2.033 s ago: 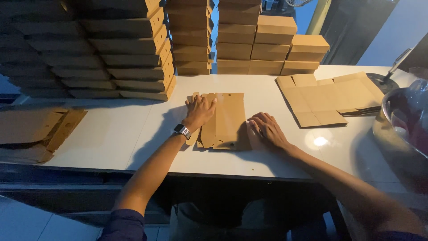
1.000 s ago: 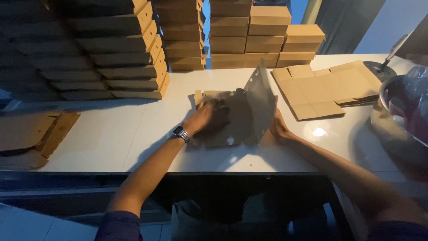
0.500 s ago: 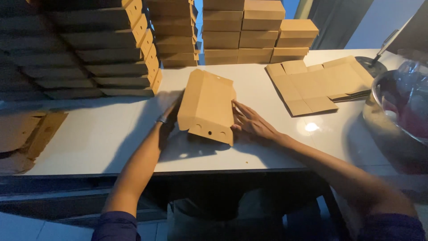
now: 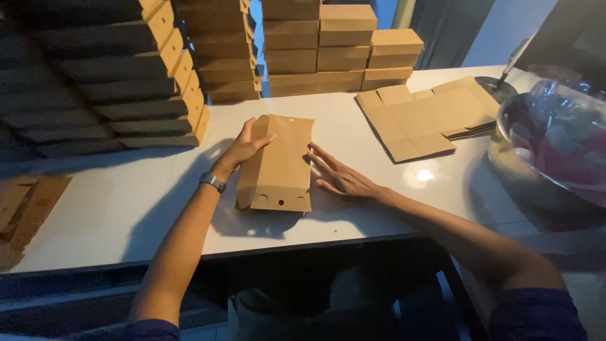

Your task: The person folds a flat cardboard sheet into a box by creasing the side panels and tucking the flaps into slots. The person repeats the folding process on a second sheet and completes the assembly by securing the tabs.

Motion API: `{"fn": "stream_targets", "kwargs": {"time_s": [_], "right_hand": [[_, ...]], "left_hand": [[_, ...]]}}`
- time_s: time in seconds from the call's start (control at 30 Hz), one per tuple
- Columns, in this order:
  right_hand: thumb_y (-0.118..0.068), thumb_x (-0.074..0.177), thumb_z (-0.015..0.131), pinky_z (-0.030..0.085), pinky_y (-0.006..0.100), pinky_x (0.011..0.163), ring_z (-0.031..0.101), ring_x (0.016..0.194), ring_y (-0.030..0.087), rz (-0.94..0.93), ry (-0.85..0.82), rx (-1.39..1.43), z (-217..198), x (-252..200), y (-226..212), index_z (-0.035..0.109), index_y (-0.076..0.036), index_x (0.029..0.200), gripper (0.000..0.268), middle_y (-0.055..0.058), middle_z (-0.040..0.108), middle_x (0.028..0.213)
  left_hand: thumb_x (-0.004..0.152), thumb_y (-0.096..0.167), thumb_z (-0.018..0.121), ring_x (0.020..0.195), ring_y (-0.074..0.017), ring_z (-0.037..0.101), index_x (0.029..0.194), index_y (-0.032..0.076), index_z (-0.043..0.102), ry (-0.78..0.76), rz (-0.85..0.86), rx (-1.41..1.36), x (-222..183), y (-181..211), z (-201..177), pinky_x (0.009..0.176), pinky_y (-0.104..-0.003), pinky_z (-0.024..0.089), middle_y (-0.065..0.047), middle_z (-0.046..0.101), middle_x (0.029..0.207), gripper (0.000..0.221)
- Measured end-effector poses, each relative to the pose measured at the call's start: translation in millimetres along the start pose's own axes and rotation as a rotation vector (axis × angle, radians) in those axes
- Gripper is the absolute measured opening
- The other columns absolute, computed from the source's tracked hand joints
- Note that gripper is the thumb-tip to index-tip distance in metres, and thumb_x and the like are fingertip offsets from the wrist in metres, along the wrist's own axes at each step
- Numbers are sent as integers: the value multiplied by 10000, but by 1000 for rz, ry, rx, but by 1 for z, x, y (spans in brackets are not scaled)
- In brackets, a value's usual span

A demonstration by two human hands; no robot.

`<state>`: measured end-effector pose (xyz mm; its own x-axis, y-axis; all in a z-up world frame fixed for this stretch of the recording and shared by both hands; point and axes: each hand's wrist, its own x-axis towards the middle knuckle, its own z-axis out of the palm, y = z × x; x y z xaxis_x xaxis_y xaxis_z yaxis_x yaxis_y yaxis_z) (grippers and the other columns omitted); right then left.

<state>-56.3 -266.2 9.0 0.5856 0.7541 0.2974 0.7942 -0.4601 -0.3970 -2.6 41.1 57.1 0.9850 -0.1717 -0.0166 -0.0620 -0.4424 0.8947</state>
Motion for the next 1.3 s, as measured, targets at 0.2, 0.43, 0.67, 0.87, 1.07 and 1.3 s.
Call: {"fn": "stream_targets", "kwargs": {"time_s": [0.2,0.43,0.67,0.87,1.07,1.3], "right_hand": [[-479,1107,263,277,583,1215,146,1540,488,-48,4,-169,-2,5,-9,186,-167,1662,641,190,124,1709],[-395,1092,399,377,592,1171,299,1457,532,-23,81,-89,10,-1,10,291,-84,1606,610,266,180,1638],[-374,1074,465,452,589,1100,413,1414,477,44,149,18,1,-4,-12,364,-95,1558,567,200,320,1545],[-390,1074,510,388,641,1125,356,1435,509,-110,167,-189,15,1,15,347,-125,1606,616,243,334,1555],[-416,1118,385,279,683,1159,357,1467,456,-84,-9,-245,-2,-1,-15,429,-110,1570,547,243,471,1517],[-99,1080,379,253,701,1132,529,1373,431,-273,75,-434,-35,-8,-28,638,93,1174,335,296,581,1442]], "left_hand": [[813,590,760,1461,-399,379,1599,197,228,48,62,357,1,-1,-4,1205,-559,307,-233,432,1507,1027],[974,451,615,1343,-438,514,1558,14,267,58,120,599,-21,14,0,1119,-550,410,-326,561,1375,808],[981,615,527,1289,-418,581,1557,54,274,74,104,634,-27,25,13,1044,-547,484,-287,615,1353,843],[959,661,556,1427,-423,354,1547,75,323,167,203,744,-8,-12,29,1127,-633,270,-270,457,1459,863],[993,514,573,1468,-415,324,1382,176,584,-41,461,668,-50,48,44,1175,-701,185,-216,502,1451,515],[973,638,484,1546,-310,252,1569,153,348,-369,432,748,-45,29,66,1243,-587,176,-136,345,1641,780]]}}
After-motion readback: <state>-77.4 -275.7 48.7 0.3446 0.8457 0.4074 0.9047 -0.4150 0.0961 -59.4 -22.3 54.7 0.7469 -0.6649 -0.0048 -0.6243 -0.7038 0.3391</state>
